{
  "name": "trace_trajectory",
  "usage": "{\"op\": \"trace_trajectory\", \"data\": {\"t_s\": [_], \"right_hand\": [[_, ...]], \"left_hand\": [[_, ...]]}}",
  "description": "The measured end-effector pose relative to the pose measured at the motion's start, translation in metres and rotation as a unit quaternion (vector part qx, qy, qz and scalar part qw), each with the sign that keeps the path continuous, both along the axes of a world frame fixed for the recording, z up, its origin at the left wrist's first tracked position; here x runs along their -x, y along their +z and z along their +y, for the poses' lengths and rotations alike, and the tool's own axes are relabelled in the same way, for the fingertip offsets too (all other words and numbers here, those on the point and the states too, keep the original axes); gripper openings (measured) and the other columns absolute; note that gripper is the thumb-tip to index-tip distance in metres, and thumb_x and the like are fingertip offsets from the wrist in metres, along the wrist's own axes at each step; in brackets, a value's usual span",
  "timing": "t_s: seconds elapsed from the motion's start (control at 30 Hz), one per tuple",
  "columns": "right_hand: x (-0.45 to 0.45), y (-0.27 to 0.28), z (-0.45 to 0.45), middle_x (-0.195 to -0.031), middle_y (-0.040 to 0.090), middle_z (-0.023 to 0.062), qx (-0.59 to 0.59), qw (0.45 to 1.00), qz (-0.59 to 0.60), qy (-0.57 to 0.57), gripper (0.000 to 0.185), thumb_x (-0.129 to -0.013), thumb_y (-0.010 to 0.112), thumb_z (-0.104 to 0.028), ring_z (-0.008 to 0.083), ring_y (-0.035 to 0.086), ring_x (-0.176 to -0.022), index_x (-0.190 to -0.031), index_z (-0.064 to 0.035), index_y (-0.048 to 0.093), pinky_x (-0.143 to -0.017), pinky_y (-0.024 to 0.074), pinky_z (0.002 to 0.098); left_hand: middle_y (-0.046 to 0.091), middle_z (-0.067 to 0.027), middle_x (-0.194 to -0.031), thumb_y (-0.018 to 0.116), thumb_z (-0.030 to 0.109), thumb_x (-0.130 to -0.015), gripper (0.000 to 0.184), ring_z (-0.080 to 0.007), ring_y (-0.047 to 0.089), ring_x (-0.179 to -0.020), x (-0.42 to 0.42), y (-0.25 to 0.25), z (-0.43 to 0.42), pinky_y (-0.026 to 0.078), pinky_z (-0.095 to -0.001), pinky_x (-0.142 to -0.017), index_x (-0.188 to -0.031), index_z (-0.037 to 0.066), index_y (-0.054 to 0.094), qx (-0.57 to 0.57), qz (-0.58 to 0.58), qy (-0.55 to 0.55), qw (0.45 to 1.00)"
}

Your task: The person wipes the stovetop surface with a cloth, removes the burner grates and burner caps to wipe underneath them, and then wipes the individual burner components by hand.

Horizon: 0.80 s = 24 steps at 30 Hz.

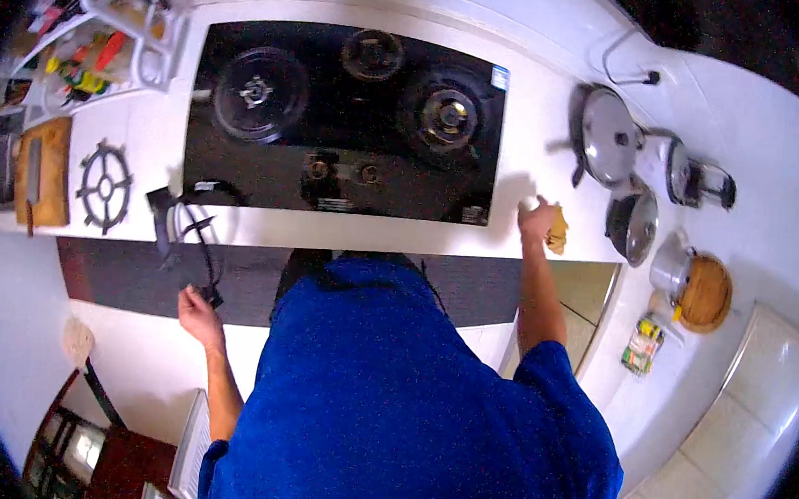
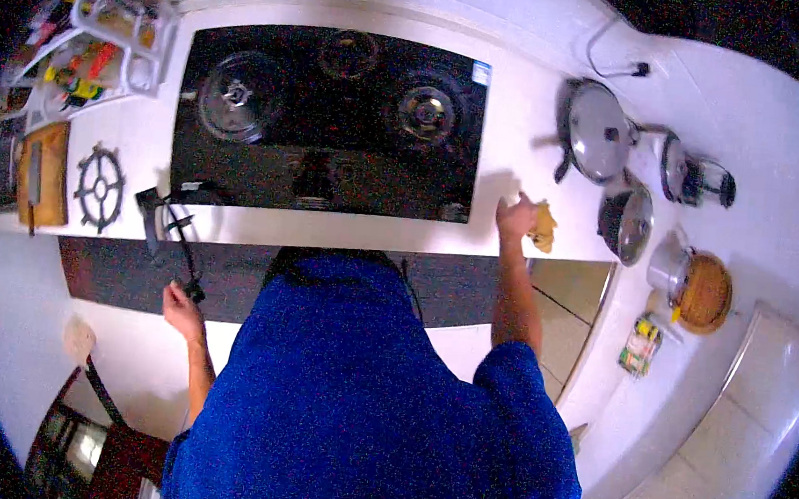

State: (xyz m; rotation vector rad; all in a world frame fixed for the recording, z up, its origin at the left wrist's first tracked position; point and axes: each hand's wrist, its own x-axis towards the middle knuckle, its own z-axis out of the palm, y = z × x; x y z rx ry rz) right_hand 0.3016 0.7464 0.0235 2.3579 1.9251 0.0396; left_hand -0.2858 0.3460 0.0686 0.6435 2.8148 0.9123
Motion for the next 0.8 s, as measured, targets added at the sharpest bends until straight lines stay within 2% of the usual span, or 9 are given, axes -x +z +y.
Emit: {"op": "trace_trajectory", "data": {"t_s": [0.2,0.27,0.33,0.37,0.4,0.43,0.53,0.73,0.8], "right_hand": [[-0.102,-0.051,-0.034,-0.145,0.039,0.0327,-0.115,0.987,0.037,-0.107,0.088,-0.070,0.083,-0.033,0.0505,0.042,-0.131,-0.145,-0.0099,0.043,-0.107,0.0407,0.0566],[-0.100,-0.010,-0.011,-0.140,0.048,0.0286,0.009,0.974,0.056,-0.221,0.094,-0.065,0.084,-0.034,0.0465,0.047,-0.129,-0.146,-0.0120,0.041,-0.106,0.0444,0.0554],[-0.145,-0.039,0.007,-0.117,0.067,0.0188,0.013,0.978,0.156,-0.137,0.091,-0.063,0.087,-0.040,0.0332,0.062,-0.113,-0.136,-0.0019,0.048,-0.095,0.0532,0.0513],[-0.157,-0.058,0.009,-0.112,0.070,0.0160,-0.029,0.886,0.426,-0.180,0.076,-0.064,0.088,-0.028,0.0296,0.065,-0.110,-0.128,-0.0027,0.056,-0.092,0.0557,0.0443],[-0.220,-0.122,0.018,-0.105,0.071,0.0118,-0.036,0.956,0.289,-0.036,0.064,-0.067,0.085,-0.017,0.0284,0.069,-0.098,-0.122,-0.0021,0.059,-0.086,0.0584,0.0426],[-0.159,-0.051,0.009,-0.098,0.071,0.0116,0.025,0.980,0.143,-0.138,0.057,-0.071,0.080,-0.009,0.0284,0.071,-0.085,-0.124,-0.0015,0.058,-0.075,0.0617,0.0413],[-0.149,-0.058,-0.004,-0.083,0.069,0.0109,-0.032,0.869,0.457,-0.186,0.034,-0.077,0.070,0.002,0.0211,0.068,-0.064,-0.109,0.0007,0.058,-0.050,0.0572,0.0323],[-0.079,-0.070,-0.059,-0.109,0.065,0.0157,-0.026,0.934,0.357,-0.001,0.049,-0.081,0.078,-0.004,0.0227,0.066,-0.097,-0.124,0.0034,0.055,-0.082,0.0566,0.0390],[0.045,0.017,-0.092,-0.120,0.059,0.0161,0.029,0.808,0.586,-0.052,0.054,-0.083,0.077,-0.006,0.0223,0.062,-0.108,-0.129,0.0036,0.051,-0.091,0.0537,0.0376]], "left_hand": [[0.062,-0.0174,-0.072,0.052,0.024,-0.105,0.037,-0.0258,0.052,-0.062,-0.021,-0.005,-0.022,0.046,-0.0410,-0.062,-0.084,-0.006,0.058,0.039,0.005,0.038,0.999],[0.064,-0.0178,-0.073,0.050,0.026,-0.106,0.040,-0.0237,0.054,-0.064,-0.031,-0.006,-0.040,0.046,-0.0412,-0.063,-0.086,-0.007,0.060,-0.011,-0.060,0.079,0.995],[0.067,-0.0182,-0.074,0.049,0.028,-0.105,0.043,-0.0239,0.059,-0.064,-0.043,-0.004,-0.052,0.047,-0.0430,-0.063,-0.086,-0.008,0.064,-0.061,-0.093,0.125,0.986],[0.067,-0.0178,-0.073,0.050,0.028,-0.104,0.043,-0.0239,0.059,-0.063,-0.047,0.000,-0.059,0.048,-0.0430,-0.063,-0.085,-0.008,0.064,-0.013,-0.064,0.136,0.989],[0.067,-0.0173,-0.072,0.051,0.028,-0.104,0.043,-0.0239,0.060,-0.063,-0.049,0.005,-0.068,0.048,-0.0429,-0.063,-0.084,-0.008,0.065,0.042,-0.043,0.144,0.988],[0.066,-0.0165,-0.070,0.051,0.028,-0.103,0.044,-0.0235,0.060,-0.062,-0.050,-0.003,-0.086,0.048,-0.0426,-0.063,-0.082,-0.008,0.065,0.054,-0.039,0.159,0.985],[0.064,-0.0130,-0.065,0.052,0.030,-0.102,0.046,-0.0214,0.058,-0.059,-0.041,-0.022,-0.111,0.047,-0.0414,-0.060,-0.078,-0.006,0.065,0.035,-0.057,0.209,0.976],[0.065,-0.0129,-0.066,0.052,0.027,-0.102,0.045,-0.0213,0.056,-0.059,-0.039,-0.069,-0.175,0.046,-0.0413,-0.062,-0.076,-0.006,0.066,0.050,-0.117,0.288,0.949],[0.065,-0.0125,-0.067,0.052,0.024,-0.102,0.043,-0.0211,0.056,-0.059,-0.033,-0.106,-0.210,0.045,-0.0399,-0.060,-0.076,-0.007,0.066,-0.029,-0.154,0.327,0.932]]}}
